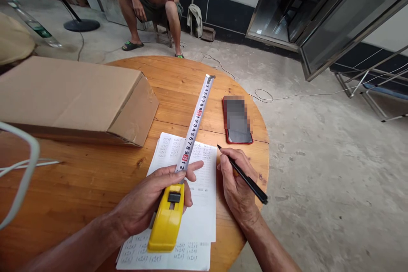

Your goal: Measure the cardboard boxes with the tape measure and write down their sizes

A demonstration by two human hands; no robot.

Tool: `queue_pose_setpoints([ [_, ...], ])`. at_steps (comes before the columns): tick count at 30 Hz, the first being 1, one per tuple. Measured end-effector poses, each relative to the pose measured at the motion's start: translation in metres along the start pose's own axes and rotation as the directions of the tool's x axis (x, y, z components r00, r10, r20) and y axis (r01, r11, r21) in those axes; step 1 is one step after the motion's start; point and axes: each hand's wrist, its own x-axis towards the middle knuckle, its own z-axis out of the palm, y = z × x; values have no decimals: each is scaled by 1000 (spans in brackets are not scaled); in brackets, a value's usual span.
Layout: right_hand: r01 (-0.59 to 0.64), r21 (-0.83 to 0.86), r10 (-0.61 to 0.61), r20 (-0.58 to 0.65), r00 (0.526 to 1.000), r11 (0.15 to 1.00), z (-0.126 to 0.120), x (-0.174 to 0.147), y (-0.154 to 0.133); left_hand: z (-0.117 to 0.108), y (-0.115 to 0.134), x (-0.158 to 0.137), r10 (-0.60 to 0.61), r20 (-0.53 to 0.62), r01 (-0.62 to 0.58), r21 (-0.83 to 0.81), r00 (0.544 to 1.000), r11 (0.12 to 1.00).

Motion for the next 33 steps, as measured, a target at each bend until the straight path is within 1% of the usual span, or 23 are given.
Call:
queue_pose_setpoints([
  [5, 160, -79, -158, 34, 987, 984, 4, 5, 2, 0, 0, 0, 13, 23, -13, -2, 1000, 1000],
  [8, 276, -138, -265, 96, 959, 951, 4, 5, 4, 1, -1, -3, 24, 51, -24, 2, 998, 1000],
  [9, 332, -170, -312, 132, 941, 928, 3, 5, 5, 1, -1, -5, 24, 60, -25, 2, 998, 1000],
  [11, 447, -238, -387, 258, 885, 862, 3, 6, 4, 3, 0, -8, 31, 80, -32, 7, 996, 999],
  [13, 530, -306, -406, 386, 829, 791, 5, 7, 2, 5, 0, -11, 48, 124, -51, 21, 991, 998],
  [14, 551, -339, -397, 428, 812, 762, 6, 8, 0, 6, 0, -13, 56, 157, -62, 32, 986, 998],
  [16, 566, -397, -378, 459, 804, 722, 9, 9, -3, 6, 0, -15, 51, 233, -64, 46, 971, 997],
  [21, 616, -458, -417, 465, 781, 641, 12, 8, 0, 7, -1, -19, 42, 346, -58, 33, 937, 998],
  [24, 618, -480, -431, 448, 783, 623, 11, 7, 6, 13, -3, -26, 40, 392, -72, 66, 919, 995],
  [27, 608, -476, -436, 428, 792, 636, 13, 7, 12, 21, -9, -45, 32, 360, -98, 167, 933, 981],
  [29, 589, -471, -441, 394, 806, 657, 14, 8, 14, 22, -15, -64, 28, 298, -120, 295, 954, 948],
  [30, 570, -460, -445, 358, 821, 681, 14, 9, 15, 20, -19, -75, 35, 255, -132, 374, 966, 918],
  [31, 543, -443, -441, 317, 839, 713, 14, 9, 16, 16, -22, -85, 37, 192, -120, 439, 981, 890],
  [32, 513, -423, -432, 278, 858, 747, 12, 10, 15, 10, -26, -95, 52, 108, -98, 481, 993, 871],
  [33, 488, -402, -421, 249, 872, 775, 9, 9, 15, 2, -30, -105, 91, 51, -104, 487, 995, 867],
])
